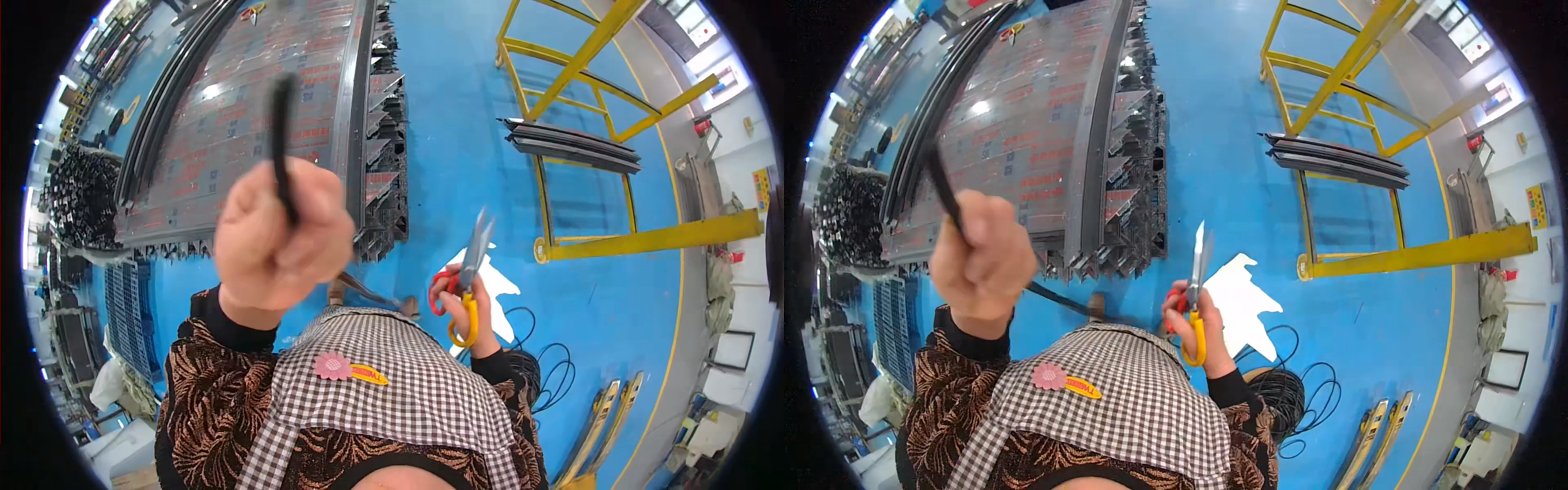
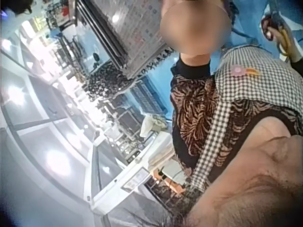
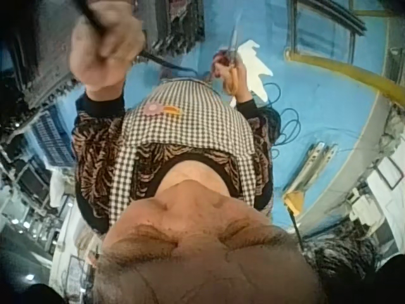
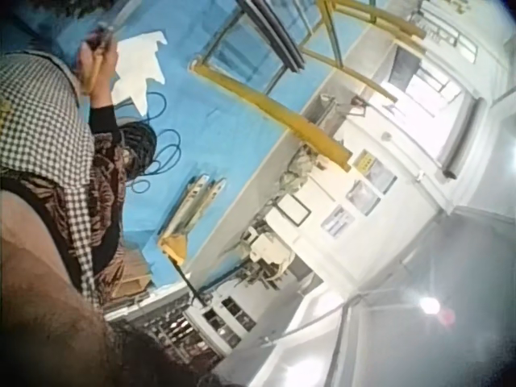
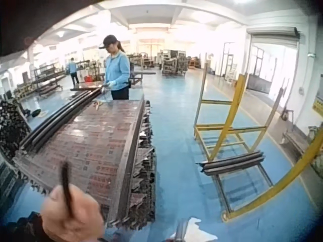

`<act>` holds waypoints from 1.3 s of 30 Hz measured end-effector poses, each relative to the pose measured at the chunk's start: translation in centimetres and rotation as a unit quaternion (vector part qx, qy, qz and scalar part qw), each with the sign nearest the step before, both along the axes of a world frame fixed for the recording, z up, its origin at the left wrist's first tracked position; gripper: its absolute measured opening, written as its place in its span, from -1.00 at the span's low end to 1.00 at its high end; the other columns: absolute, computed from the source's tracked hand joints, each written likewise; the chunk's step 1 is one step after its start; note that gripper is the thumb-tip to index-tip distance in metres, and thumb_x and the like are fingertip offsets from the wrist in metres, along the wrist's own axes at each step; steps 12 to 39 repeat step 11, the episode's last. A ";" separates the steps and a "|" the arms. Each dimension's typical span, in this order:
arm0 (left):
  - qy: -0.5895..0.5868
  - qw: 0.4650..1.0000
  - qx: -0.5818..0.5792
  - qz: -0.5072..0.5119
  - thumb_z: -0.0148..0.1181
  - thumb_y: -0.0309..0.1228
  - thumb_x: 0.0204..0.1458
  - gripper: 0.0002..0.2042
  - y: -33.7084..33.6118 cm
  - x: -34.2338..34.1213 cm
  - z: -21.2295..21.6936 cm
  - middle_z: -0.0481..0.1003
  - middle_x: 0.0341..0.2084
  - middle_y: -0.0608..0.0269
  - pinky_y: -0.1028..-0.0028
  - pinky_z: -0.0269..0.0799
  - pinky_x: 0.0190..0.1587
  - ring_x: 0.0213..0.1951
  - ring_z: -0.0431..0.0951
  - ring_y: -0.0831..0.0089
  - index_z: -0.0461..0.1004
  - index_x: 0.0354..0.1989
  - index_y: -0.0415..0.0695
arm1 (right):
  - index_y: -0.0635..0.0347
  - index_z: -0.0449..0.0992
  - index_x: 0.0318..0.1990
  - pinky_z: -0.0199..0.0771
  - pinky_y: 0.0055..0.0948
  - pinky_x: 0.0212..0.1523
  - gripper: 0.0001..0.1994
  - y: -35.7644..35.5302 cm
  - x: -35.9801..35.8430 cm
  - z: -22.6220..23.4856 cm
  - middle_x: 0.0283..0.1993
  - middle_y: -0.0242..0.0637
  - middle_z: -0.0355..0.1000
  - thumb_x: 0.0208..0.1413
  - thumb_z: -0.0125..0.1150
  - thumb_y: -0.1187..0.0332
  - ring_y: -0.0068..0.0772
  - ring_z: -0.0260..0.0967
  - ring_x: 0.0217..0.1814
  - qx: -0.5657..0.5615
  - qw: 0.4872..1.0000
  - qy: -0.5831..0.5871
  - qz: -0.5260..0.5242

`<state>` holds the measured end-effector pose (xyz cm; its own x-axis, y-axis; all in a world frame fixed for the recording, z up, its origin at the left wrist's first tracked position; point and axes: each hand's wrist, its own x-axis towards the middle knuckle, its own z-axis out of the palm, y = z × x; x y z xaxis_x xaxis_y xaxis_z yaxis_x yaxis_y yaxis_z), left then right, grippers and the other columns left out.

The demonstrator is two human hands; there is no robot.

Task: Measuring, cutting, and applying rubber seals to a metal frame component on a fabrication floor.

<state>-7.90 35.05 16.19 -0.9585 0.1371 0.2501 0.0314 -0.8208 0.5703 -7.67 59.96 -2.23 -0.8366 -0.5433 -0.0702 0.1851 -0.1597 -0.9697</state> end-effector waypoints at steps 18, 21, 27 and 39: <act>-0.114 0.961 -0.223 -0.119 -0.03 -0.54 0.15 -0.80 -2.6 2.6 -8.9 0.42 -0.54 0.22 0.62 0.31 -0.44 -0.55 0.37 0.47 0.38 -0.08 -0.30 | 0.12 0.18 0.21 0.37 -0.44 -0.06 -0.45 -11.1 4.1 8.1 -0.09 -0.23 0.42 0.02 0.15 0.52 -0.41 0.38 -0.12 -0.164 0.972 0.088 -0.146; -0.114 0.961 -0.223 -0.119 -0.03 -0.54 0.15 -0.80 -2.6 2.6 -8.9 0.42 -0.54 0.22 0.62 0.31 -0.44 -0.55 0.37 0.47 0.38 -0.08 -0.30 | 0.12 0.18 0.21 0.37 -0.44 -0.06 -0.45 -11.1 4.1 8.1 -0.09 -0.23 0.42 0.02 0.15 0.52 -0.41 0.38 -0.12 -0.164 0.972 0.088 -0.146; -0.114 0.961 -0.223 -0.119 -0.03 -0.54 0.15 -0.80 -2.6 2.6 -8.9 0.42 -0.54 0.22 0.62 0.31 -0.44 -0.55 0.37 0.47 0.38 -0.08 -0.30 | 0.12 0.18 0.21 0.37 -0.44 -0.06 -0.45 -11.1 4.1 8.1 -0.09 -0.23 0.42 0.02 0.15 0.52 -0.41 0.38 -0.12 -0.164 0.972 0.088 -0.146; -0.114 0.961 -0.223 -0.119 -0.03 -0.54 0.15 -0.80 -2.6 2.6 -8.9 0.42 -0.54 0.22 0.62 0.31 -0.44 -0.55 0.37 0.47 0.38 -0.08 -0.30 | 0.12 0.18 0.21 0.37 -0.44 -0.06 -0.45 -11.1 4.1 8.1 -0.09 -0.23 0.42 0.02 0.15 0.52 -0.41 0.38 -0.12 -0.164 0.972 0.088 -0.146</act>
